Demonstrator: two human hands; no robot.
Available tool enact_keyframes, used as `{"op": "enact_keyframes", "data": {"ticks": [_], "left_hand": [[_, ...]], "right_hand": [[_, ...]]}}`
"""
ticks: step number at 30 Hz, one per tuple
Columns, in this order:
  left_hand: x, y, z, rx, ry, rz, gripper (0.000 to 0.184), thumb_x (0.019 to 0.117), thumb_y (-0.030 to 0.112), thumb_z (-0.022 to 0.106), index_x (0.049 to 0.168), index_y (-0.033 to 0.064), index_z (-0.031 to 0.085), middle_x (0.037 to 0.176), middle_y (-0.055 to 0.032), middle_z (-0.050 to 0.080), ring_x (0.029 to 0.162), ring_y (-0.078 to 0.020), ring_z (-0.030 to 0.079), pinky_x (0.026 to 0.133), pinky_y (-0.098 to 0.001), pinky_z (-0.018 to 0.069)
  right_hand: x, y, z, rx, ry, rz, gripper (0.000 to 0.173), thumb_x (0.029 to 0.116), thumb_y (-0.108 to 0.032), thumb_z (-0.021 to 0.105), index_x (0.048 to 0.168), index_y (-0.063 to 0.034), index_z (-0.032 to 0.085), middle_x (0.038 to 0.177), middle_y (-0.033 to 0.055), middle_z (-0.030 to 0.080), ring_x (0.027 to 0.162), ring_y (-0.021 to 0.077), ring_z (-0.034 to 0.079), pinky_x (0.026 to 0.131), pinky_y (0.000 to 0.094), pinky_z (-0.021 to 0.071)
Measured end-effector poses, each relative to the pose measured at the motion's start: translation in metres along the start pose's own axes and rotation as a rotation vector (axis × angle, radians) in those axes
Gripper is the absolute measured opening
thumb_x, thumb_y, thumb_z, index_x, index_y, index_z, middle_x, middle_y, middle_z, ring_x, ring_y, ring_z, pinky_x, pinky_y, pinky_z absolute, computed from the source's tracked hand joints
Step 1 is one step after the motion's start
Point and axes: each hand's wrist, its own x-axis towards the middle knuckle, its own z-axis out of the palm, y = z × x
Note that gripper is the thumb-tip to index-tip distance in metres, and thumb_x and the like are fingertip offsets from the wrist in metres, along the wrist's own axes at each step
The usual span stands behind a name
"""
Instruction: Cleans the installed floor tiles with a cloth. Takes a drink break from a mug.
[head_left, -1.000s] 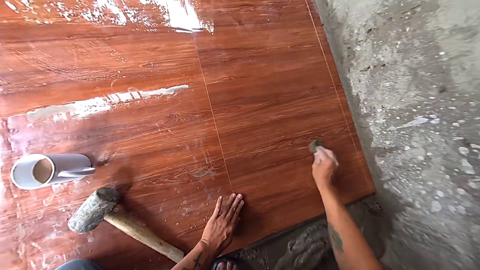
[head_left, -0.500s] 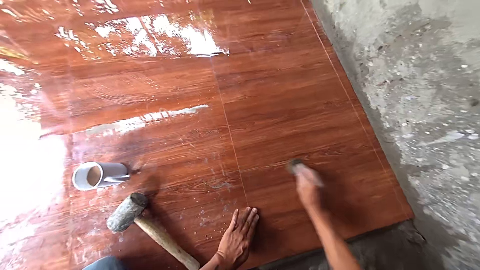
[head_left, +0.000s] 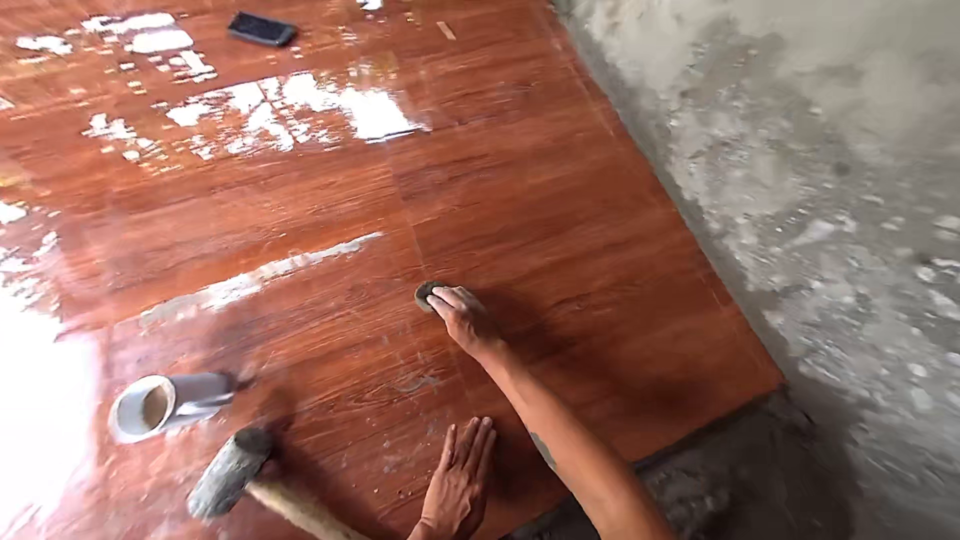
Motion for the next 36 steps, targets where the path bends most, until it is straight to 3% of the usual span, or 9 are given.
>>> {"op": "enact_keyframes", "data": {"ticks": [7,11,15,18,21,23,30,33,36], "left_hand": [[0.002,0.0,0.0,0.036,-0.002,0.011,0.047,0.1017,0.018,0.046,0.147,0.01,0.056,0.158,-0.0034,0.048,0.147,-0.0233,0.045,0.119,-0.0585,0.0324],[0.003,0.002,0.001,0.073,0.02,0.019,0.047,0.1018,0.018,0.045,0.146,0.0098,0.057,0.157,-0.0024,0.05,0.145,-0.0225,0.047,0.118,-0.057,0.0334],[0.003,0.001,-0.001,0.086,-0.001,0.024,0.047,0.1025,0.017,0.044,0.147,0.0095,0.057,0.157,-0.0029,0.05,0.146,-0.023,0.046,0.119,-0.0569,0.0322],[0.003,0.001,-0.003,0.083,-0.012,0.022,0.047,0.1028,0.018,0.043,0.146,0.0099,0.057,0.157,-0.0024,0.05,0.146,-0.0221,0.046,0.119,-0.0566,0.032],[0.004,0.0,-0.005,0.056,0.0,0.021,0.045,0.1039,0.019,0.043,0.145,0.0079,0.058,0.155,-0.004,0.053,0.143,-0.0232,0.049,0.117,-0.0585,0.0343],[0.002,-0.002,-0.006,0.05,-0.003,0.034,0.046,0.1038,0.018,0.042,0.146,0.0078,0.057,0.155,-0.0048,0.052,0.144,-0.0245,0.049,0.118,-0.0593,0.0334],[0.003,-0.003,-0.006,0.082,-0.003,0.054,0.046,0.1029,0.019,0.044,0.145,0.0077,0.058,0.155,-0.0063,0.052,0.144,-0.0264,0.049,0.118,-0.0585,0.033],[0.002,0.0,-0.004,0.077,-0.024,0.05,0.047,0.1035,0.02,0.042,0.147,0.0071,0.056,0.156,-0.0063,0.051,0.145,-0.0265,0.047,0.118,-0.0593,0.0315],[0.003,0.0,-0.006,0.082,-0.033,0.047,0.048,0.1037,0.021,0.041,0.147,0.0068,0.056,0.157,-0.006,0.05,0.145,-0.0259,0.047,0.118,-0.0597,0.0318]], "right_hand": [[-0.156,0.207,-0.202,-0.369,0.247,0.96,0.029,0.1016,-0.006,0.054,0.125,0.0005,0.069,0.134,0.0234,0.064,0.128,0.0413,0.06,0.11,0.0583,0.0456],[-0.194,0.216,-0.237,-0.401,0.447,1.441,0.032,0.1032,-0.01,0.051,0.129,0.0014,0.065,0.136,0.0266,0.062,0.13,0.0423,0.057,0.11,0.0567,0.0443],[-0.122,0.105,-0.13,-0.14,0.318,1.054,0.037,0.1018,-0.008,0.053,0.135,0.005,0.06,0.138,0.0273,0.06,0.132,0.0404,0.056,0.113,0.055,0.0437],[-0.103,0.01,-0.032,-0.105,0.148,0.418,0.029,0.0978,-0.009,0.057,0.118,-0.0118,0.077,0.126,0.0062,0.073,0.122,0.0209,0.067,0.109,0.0385,0.0523],[-0.124,-0.014,-0.026,0.034,0.049,0.094,0.031,0.1015,-0.005,0.054,0.122,-0.0141,0.076,0.133,0.0048,0.07,0.13,0.0197,0.062,0.117,0.0381,0.0454],[-0.166,0.013,-0.061,-0.052,0.08,0.169,0.027,0.1031,-0.011,0.056,0.12,-0.0159,0.076,0.132,0.0028,0.071,0.128,0.0183,0.064,0.113,0.0387,0.0489],[-0.266,0.187,-0.221,-0.422,0.402,1.173,0.03,0.1015,-0.006,0.053,0.124,-0.0012,0.072,0.133,0.0195,0.067,0.128,0.0368,0.062,0.111,0.0525,0.0465],[-0.211,0.145,-0.184,-0.305,0.432,1.317,0.033,0.1001,-0.009,0.055,0.13,-0.0019,0.067,0.138,0.0216,0.062,0.132,0.0386,0.057,0.112,0.0541,0.0447],[-0.159,0.049,-0.099,-0.213,0.284,0.957,0.031,0.0988,-0.012,0.058,0.125,-0.0071,0.073,0.131,0.0148,0.069,0.125,0.0301,0.064,0.109,0.0461,0.0498]]}}
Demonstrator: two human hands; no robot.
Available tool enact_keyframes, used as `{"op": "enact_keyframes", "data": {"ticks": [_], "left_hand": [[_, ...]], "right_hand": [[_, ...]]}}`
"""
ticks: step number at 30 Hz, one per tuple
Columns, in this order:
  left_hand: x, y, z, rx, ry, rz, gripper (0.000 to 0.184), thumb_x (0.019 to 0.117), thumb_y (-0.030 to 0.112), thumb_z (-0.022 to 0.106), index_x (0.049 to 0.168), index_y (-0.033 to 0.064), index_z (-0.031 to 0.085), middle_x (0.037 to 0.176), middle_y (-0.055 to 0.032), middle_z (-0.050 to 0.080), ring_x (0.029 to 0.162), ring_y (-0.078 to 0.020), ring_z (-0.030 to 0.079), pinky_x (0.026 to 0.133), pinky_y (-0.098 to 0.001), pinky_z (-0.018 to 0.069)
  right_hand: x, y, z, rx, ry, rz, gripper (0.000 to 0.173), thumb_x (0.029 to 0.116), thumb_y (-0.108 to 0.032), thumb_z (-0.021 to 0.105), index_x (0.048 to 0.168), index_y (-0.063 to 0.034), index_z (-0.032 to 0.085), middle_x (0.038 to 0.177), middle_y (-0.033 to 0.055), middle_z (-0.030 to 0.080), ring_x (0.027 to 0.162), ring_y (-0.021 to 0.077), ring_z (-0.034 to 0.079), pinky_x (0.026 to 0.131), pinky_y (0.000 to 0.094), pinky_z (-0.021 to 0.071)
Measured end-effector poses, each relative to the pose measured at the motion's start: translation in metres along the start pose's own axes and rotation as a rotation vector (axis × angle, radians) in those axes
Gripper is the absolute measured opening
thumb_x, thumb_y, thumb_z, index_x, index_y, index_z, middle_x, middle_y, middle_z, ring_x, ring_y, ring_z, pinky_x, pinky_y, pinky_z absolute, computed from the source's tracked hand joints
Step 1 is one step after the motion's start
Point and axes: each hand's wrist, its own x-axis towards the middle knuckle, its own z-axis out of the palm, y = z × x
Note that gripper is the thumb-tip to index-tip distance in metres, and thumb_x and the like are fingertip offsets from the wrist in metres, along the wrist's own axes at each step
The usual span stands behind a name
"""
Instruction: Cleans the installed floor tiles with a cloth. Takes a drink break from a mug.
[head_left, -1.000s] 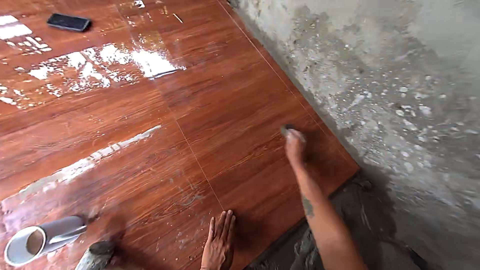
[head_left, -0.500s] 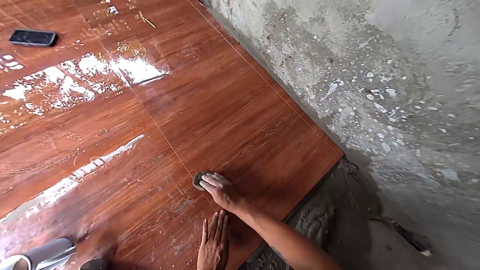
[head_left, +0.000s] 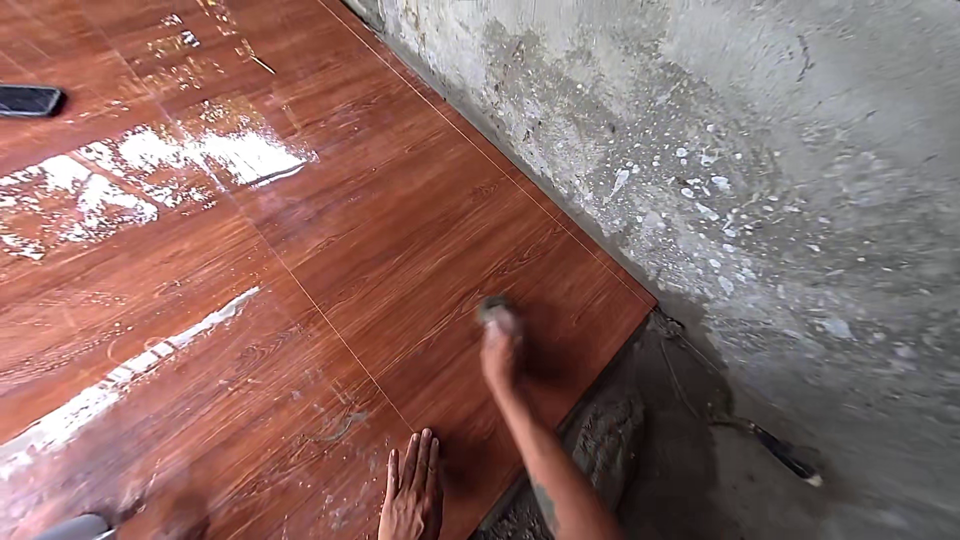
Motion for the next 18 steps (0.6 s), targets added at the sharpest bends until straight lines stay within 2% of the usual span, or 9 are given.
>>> {"op": "enact_keyframes", "data": {"ticks": [2,3,5,6,8,10,13,15,18], "left_hand": [[0.0,-0.001,-0.003,-0.005,-0.009,-0.01,0.047,0.1038,0.02,0.04,0.145,0.0072,0.058,0.155,-0.006,0.053,0.145,-0.0258,0.047,0.119,-0.0601,0.0307],[0.0,0.0,-0.006,-0.015,-0.012,-0.012,0.046,0.1036,0.019,0.041,0.143,0.0066,0.06,0.152,-0.0073,0.055,0.144,-0.0266,0.048,0.119,-0.0609,0.0309],[0.002,0.002,-0.007,-0.021,0.003,0.0,0.045,0.103,0.018,0.042,0.14,0.0047,0.062,0.149,-0.0096,0.058,0.142,-0.0286,0.051,0.118,-0.0615,0.0321],[0.002,0.002,-0.005,-0.012,0.007,0.003,0.046,0.103,0.018,0.041,0.143,0.0053,0.06,0.152,-0.0085,0.055,0.143,-0.0279,0.05,0.118,-0.0607,0.0319],[0.002,0.0,-0.003,0.014,0.018,0.012,0.047,0.1034,0.019,0.041,0.146,0.0059,0.057,0.155,-0.0075,0.053,0.144,-0.027,0.048,0.118,-0.0597,0.032],[0.001,0.001,-0.002,0.02,0.013,0.015,0.047,0.1041,0.019,0.04,0.146,0.0053,0.057,0.155,-0.0089,0.051,0.145,-0.028,0.048,0.118,-0.0601,0.0319],[0.002,0.0,-0.002,0.03,0.025,0.026,0.047,0.1041,0.019,0.04,0.145,0.0049,0.057,0.154,-0.0102,0.053,0.144,-0.029,0.049,0.118,-0.0603,0.0325],[0.0,0.0,-0.004,0.018,0.027,0.024,0.046,0.1044,0.019,0.04,0.145,0.0045,0.058,0.154,-0.0103,0.053,0.143,-0.0295,0.049,0.117,-0.0609,0.0328],[0.002,0.001,-0.004,0.004,0.024,0.011,0.047,0.1034,0.019,0.041,0.145,0.0048,0.058,0.154,-0.0099,0.053,0.143,-0.029,0.049,0.118,-0.0604,0.032]], "right_hand": [[-0.061,-0.043,0.029,0.073,-0.071,-0.387,0.027,0.0974,-0.011,0.06,0.118,-0.014,0.078,0.127,0.0055,0.073,0.122,0.0199,0.067,0.107,0.0368,0.053],[-0.084,-0.051,0.035,0.136,-0.113,-0.549,0.028,0.0979,-0.009,0.059,0.118,-0.0152,0.077,0.128,0.0041,0.072,0.124,0.0185,0.066,0.109,0.0359,0.0516],[-0.1,-0.039,0.03,0.213,-0.178,-0.718,0.029,0.0998,-0.005,0.057,0.12,-0.0136,0.076,0.131,0.0056,0.071,0.128,0.0199,0.064,0.114,0.0388,0.0476],[-0.094,-0.023,0.019,0.185,-0.173,-0.72,0.028,0.1008,-0.007,0.057,0.12,-0.0149,0.076,0.131,0.0041,0.071,0.128,0.0188,0.064,0.114,0.0384,0.0481],[-0.064,0.027,-0.015,0.046,-0.072,-0.586,0.025,0.1002,-0.012,0.058,0.115,-0.0161,0.078,0.127,0.002,0.073,0.121,0.0171,0.067,0.108,0.036,0.0529],[-0.012,0.091,-0.054,-0.061,0.01,-0.36,0.024,0.098,-0.009,0.059,0.113,-0.0099,0.078,0.121,0.0073,0.074,0.115,0.0222,0.07,0.103,0.0396,0.0565],[0.063,0.18,-0.103,-0.163,0.001,-0.101,0.028,0.1002,-0.002,0.054,0.121,-0.0029,0.073,0.13,0.0156,0.069,0.124,0.0339,0.064,0.108,0.0511,0.0505],[0.092,0.204,-0.117,-0.189,0.055,0.123,0.029,0.1025,-0.004,0.051,0.124,-0.0007,0.07,0.133,0.0207,0.065,0.125,0.0401,0.061,0.107,0.0566,0.0488],[0.11,0.176,-0.109,-0.125,0.221,0.498,0.031,0.1025,-0.014,0.052,0.128,-0.0048,0.067,0.137,0.0207,0.062,0.128,0.0396,0.059,0.106,0.059,0.0477]]}}
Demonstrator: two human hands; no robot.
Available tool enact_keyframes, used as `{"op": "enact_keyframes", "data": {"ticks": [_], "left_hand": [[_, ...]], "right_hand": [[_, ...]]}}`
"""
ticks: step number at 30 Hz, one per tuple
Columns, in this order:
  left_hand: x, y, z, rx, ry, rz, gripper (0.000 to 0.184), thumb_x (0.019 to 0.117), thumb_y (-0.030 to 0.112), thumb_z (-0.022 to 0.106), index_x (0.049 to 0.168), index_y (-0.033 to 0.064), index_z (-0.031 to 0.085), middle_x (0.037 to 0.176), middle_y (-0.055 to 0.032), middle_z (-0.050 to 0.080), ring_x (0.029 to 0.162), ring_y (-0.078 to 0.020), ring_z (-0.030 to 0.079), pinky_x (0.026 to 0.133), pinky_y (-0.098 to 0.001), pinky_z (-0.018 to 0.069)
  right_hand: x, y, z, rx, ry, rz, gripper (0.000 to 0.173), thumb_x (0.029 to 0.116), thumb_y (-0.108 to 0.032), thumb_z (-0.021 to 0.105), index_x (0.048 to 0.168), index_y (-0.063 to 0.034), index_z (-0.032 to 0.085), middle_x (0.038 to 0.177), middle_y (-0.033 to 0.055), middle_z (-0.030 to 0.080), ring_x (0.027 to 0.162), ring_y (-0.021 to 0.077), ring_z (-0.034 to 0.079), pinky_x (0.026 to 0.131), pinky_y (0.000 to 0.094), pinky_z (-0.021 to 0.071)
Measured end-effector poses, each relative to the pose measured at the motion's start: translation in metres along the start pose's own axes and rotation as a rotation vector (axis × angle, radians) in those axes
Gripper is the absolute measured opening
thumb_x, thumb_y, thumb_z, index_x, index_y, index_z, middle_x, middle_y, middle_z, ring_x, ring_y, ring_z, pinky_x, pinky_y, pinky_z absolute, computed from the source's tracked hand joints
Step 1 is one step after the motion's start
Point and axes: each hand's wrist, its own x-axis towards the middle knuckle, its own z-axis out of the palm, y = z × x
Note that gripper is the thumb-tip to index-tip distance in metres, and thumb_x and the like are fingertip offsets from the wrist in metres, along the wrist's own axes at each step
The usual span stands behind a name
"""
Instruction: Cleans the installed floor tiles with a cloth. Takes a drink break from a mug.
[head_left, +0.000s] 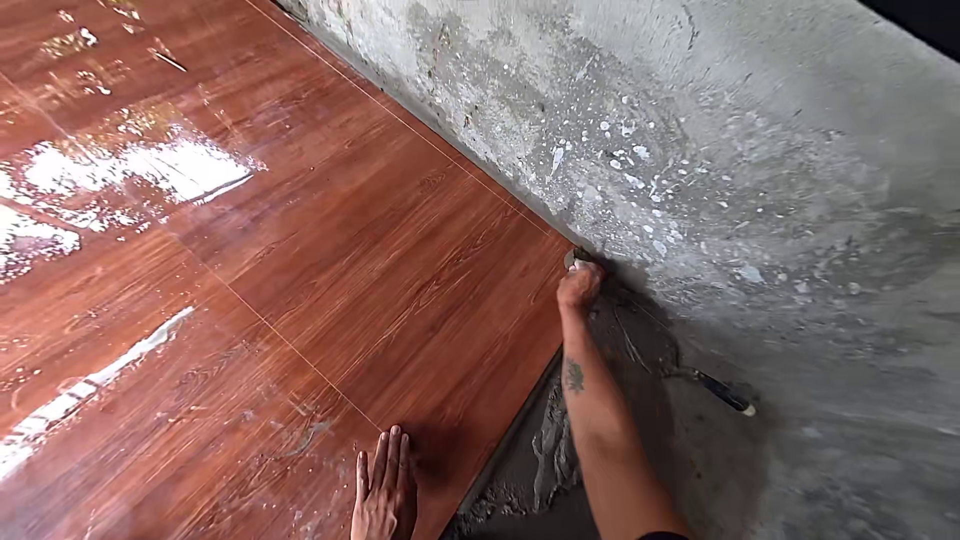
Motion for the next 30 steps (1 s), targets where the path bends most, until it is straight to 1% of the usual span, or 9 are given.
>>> {"op": "enact_keyframes", "data": {"ticks": [1,3,6,8,13,20,23,26,30], "left_hand": [[-0.001,0.001,0.0,0.001,-0.005,-0.002,0.047,0.103,0.019,0.041,0.145,0.0048,0.058,0.154,-0.01,0.052,0.144,-0.0289,0.049,0.119,-0.0601,0.0315],[-0.002,0.0,0.0,0.013,-0.01,0.011,0.047,0.103,0.019,0.041,0.145,0.0048,0.058,0.154,-0.0101,0.052,0.144,-0.0288,0.048,0.119,-0.0599,0.0304],[-0.002,-0.001,-0.001,-0.007,-0.031,0.017,0.047,0.1034,0.019,0.042,0.145,0.0032,0.057,0.154,-0.0115,0.052,0.144,-0.0305,0.048,0.119,-0.0617,0.0292],[0.0,0.0,-0.003,-0.009,-0.032,0.015,0.046,0.1022,0.017,0.044,0.144,0.0024,0.058,0.153,-0.0127,0.053,0.143,-0.0319,0.049,0.119,-0.0623,0.0298],[-0.001,-0.002,0.0,0.004,-0.015,0.027,0.047,0.1029,0.017,0.041,0.144,0.0026,0.057,0.153,-0.0133,0.053,0.143,-0.0317,0.049,0.119,-0.0607,0.0296],[0.0,-0.003,0.003,0.036,0.026,0.03,0.046,0.1024,0.016,0.042,0.142,0.0021,0.059,0.151,-0.0122,0.055,0.142,-0.0311,0.051,0.118,-0.0599,0.0322],[-0.001,-0.001,0.004,0.02,0.029,0.022,0.046,0.1017,0.015,0.042,0.142,0.0025,0.06,0.151,-0.0127,0.056,0.141,-0.0319,0.051,0.118,-0.0598,0.0324],[0.0,-0.001,0.002,-0.011,0.007,0.024,0.046,0.1016,0.015,0.044,0.142,0.0011,0.059,0.151,-0.0149,0.055,0.142,-0.0336,0.051,0.117,-0.0615,0.0327],[-0.001,-0.002,0.002,0.004,-0.01,0.026,0.046,0.1024,0.016,0.042,0.144,0.0023,0.057,0.153,-0.0137,0.053,0.143,-0.0325,0.049,0.119,-0.0611,0.0308]], "right_hand": [[-0.016,-0.017,0.006,0.029,-0.012,0.023,0.034,0.102,-0.015,0.053,0.132,-0.0052,0.064,0.139,0.022,0.06,0.129,0.0406,0.058,0.106,0.0598,0.0478],[-0.065,-0.048,0.019,0.088,-0.116,-0.139,0.036,0.1007,-0.012,0.055,0.135,-0.003,0.06,0.138,0.0243,0.06,0.126,0.0419,0.06,0.103,0.0604,0.0497],[-0.135,-0.055,0.041,0.099,-0.161,-0.617,0.03,0.0973,-0.006,0.057,0.121,-0.0089,0.074,0.13,0.0096,0.07,0.123,0.0255,0.065,0.106,0.0421,0.0527],[-0.149,-0.03,0.04,0.095,-0.121,-0.794,0.032,0.0975,-0.004,0.055,0.119,-0.0123,0.077,0.127,0.0054,0.073,0.12,0.0213,0.068,0.106,0.0363,0.0534],[-0.078,0.032,0.011,-0.05,-0.074,-0.547,0.033,0.0994,-0.002,0.053,0.126,-0.0055,0.072,0.132,0.0121,0.069,0.123,0.0302,0.065,0.107,0.0467,0.0511],[0.006,0.067,-0.007,-0.131,0.015,-0.195,0.031,0.1027,-0.004,0.048,0.127,-0.0002,0.068,0.133,0.0191,0.066,0.126,0.0388,0.061,0.108,0.0546,0.0483],[0.02,0.053,-0.014,-0.15,-0.003,-0.106,0.03,0.1036,-0.004,0.048,0.125,0.0023,0.068,0.131,0.0223,0.065,0.127,0.0407,0.059,0.108,0.0546,0.0468],[0.033,0.03,0.004,-0.211,0.011,-0.042,0.031,0.1017,-0.006,0.049,0.125,-0.0014,0.069,0.131,0.0188,0.066,0.129,0.0362,0.058,0.11,0.0497,0.0465],[0.028,-0.025,0.03,-0.104,-0.007,-0.163,0.029,0.0991,-0.008,0.053,0.121,-0.0034,0.072,0.129,0.016,0.069,0.127,0.0341,0.061,0.109,0.0505,0.0476]]}}
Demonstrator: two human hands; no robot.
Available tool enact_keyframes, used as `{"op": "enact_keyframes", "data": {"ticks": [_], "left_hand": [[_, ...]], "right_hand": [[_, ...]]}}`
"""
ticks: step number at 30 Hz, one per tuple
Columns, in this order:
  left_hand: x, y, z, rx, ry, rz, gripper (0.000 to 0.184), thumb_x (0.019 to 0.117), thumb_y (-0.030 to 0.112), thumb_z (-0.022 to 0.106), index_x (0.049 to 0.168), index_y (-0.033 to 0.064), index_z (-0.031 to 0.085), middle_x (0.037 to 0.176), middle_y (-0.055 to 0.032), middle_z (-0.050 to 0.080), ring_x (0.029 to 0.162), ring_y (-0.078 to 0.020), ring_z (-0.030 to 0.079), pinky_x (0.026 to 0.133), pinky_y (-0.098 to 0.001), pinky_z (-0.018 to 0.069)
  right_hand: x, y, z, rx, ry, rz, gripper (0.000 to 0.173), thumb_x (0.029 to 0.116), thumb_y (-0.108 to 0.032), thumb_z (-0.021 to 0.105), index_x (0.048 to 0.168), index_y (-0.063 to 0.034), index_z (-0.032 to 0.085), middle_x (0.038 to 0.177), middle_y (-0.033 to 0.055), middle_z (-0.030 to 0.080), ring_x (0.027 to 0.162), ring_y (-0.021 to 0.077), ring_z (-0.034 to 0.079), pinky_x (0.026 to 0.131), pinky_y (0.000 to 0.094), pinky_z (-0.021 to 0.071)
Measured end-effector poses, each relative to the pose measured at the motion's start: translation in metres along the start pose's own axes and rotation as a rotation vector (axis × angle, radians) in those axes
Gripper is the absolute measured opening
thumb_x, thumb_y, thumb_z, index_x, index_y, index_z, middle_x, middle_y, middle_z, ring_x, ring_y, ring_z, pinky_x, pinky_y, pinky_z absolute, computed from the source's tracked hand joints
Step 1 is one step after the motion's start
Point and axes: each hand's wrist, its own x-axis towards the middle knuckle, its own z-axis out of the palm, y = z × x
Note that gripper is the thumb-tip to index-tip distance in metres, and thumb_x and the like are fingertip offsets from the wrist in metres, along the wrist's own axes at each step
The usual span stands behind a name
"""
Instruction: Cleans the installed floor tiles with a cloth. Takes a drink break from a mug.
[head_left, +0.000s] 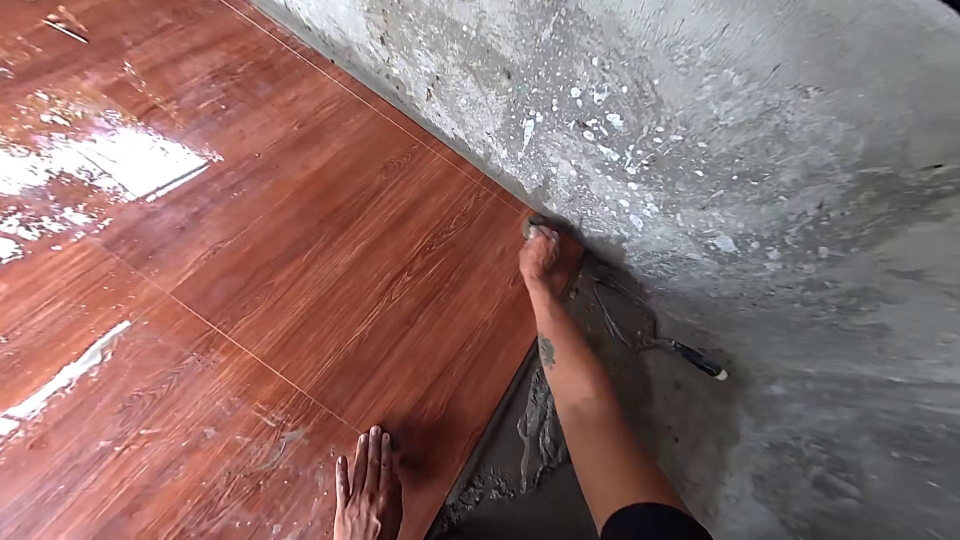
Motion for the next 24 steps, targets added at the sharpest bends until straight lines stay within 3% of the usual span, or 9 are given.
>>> {"op": "enact_keyframes", "data": {"ticks": [3,5,7,9,11,14,16,20,24], "left_hand": [[0.0,0.002,-0.001,0.008,0.005,0.005,0.046,0.102,0.015,0.042,0.143,0.0021,0.058,0.152,-0.0135,0.055,0.143,-0.0324,0.05,0.118,-0.061,0.0305],[0.001,0.003,-0.004,0.0,0.01,0.005,0.045,0.1011,0.014,0.044,0.142,0.0011,0.059,0.15,-0.0144,0.056,0.141,-0.0329,0.051,0.118,-0.0619,0.031],[0.002,0.003,-0.005,-0.009,0.001,-0.002,0.045,0.1014,0.015,0.044,0.142,0.001,0.059,0.151,-0.0142,0.055,0.142,-0.0331,0.051,0.118,-0.062,0.0308],[0.002,0.002,-0.004,-0.007,-0.002,-0.003,0.045,0.1015,0.015,0.044,0.142,0.0014,0.059,0.151,-0.0137,0.055,0.142,-0.0328,0.051,0.118,-0.0614,0.0315],[0.002,0.001,-0.002,0.011,0.0,0.003,0.046,0.1015,0.015,0.043,0.143,0.0019,0.059,0.152,-0.0128,0.054,0.142,-0.0315,0.05,0.119,-0.0594,0.0322],[0.001,0.001,-0.002,0.037,0.008,0.008,0.046,0.1014,0.016,0.042,0.142,0.0035,0.06,0.152,-0.0104,0.055,0.143,-0.0291,0.05,0.118,-0.0578,0.0327],[0.002,-0.001,-0.002,0.038,0.019,-0.001,0.046,0.1015,0.016,0.042,0.142,0.0038,0.06,0.152,-0.0094,0.055,0.143,-0.028,0.05,0.119,-0.0578,0.032],[0.001,0.003,0.001,0.059,0.033,-0.006,0.046,0.1011,0.014,0.041,0.142,0.0034,0.06,0.152,-0.0098,0.055,0.142,-0.0283,0.051,0.118,-0.0565,0.0331],[0.003,0.002,-0.001,0.085,0.01,-0.009,0.047,0.1016,0.014,0.041,0.144,0.0043,0.059,0.154,-0.0084,0.053,0.144,-0.0269,0.049,0.119,-0.0565,0.0329]], "right_hand": [[-0.031,-0.05,0.005,0.105,-0.09,-0.165,0.031,0.098,-0.006,0.055,0.123,-0.0068,0.072,0.132,0.0132,0.068,0.127,0.0318,0.062,0.109,0.0509,0.0489],[-0.082,-0.065,0.002,0.169,-0.125,-0.383,0.03,0.0979,-0.004,0.058,0.124,-0.0079,0.071,0.133,0.0117,0.067,0.124,0.0305,0.063,0.106,0.0501,0.0517],[-0.126,-0.057,0.007,0.211,-0.103,-0.591,0.027,0.0974,-0.004,0.058,0.118,-0.0079,0.074,0.125,0.0075,0.072,0.119,0.0244,0.067,0.103,0.041,0.0545],[-0.153,-0.028,0.002,0.205,-0.106,-0.679,0.029,0.0986,-0.005,0.056,0.118,-0.0109,0.076,0.124,0.004,0.073,0.118,0.02,0.069,0.102,0.0357,0.0561],[-0.147,0.008,-0.016,0.132,-0.14,-0.639,0.031,0.0995,-0.005,0.054,0.12,-0.0105,0.076,0.126,0.0054,0.073,0.118,0.0224,0.069,0.102,0.0394,0.0563],[-0.094,0.058,-0.038,0.058,-0.176,-0.415,0.032,0.1001,0.0,0.051,0.126,-0.0014,0.07,0.132,0.0167,0.068,0.124,0.0357,0.064,0.108,0.0521,0.0495],[-0.061,0.07,-0.038,0.043,-0.106,-0.256,0.03,0.1007,0.0,0.051,0.125,0.0017,0.069,0.132,0.0206,0.067,0.126,0.0397,0.062,0.109,0.0559,0.0481],[-0.062,0.024,-0.03,0.106,-0.024,-0.052,0.03,0.0986,-0.004,0.056,0.126,-0.0012,0.068,0.133,0.021,0.065,0.128,0.0409,0.059,0.108,0.0585,0.0468],[-0.129,-0.023,0.0,0.176,-0.016,-0.245,0.033,0.0963,-0.002,0.058,0.126,-0.005,0.071,0.133,0.0126,0.068,0.126,0.0322,0.062,0.108,0.0496,0.0492]]}}
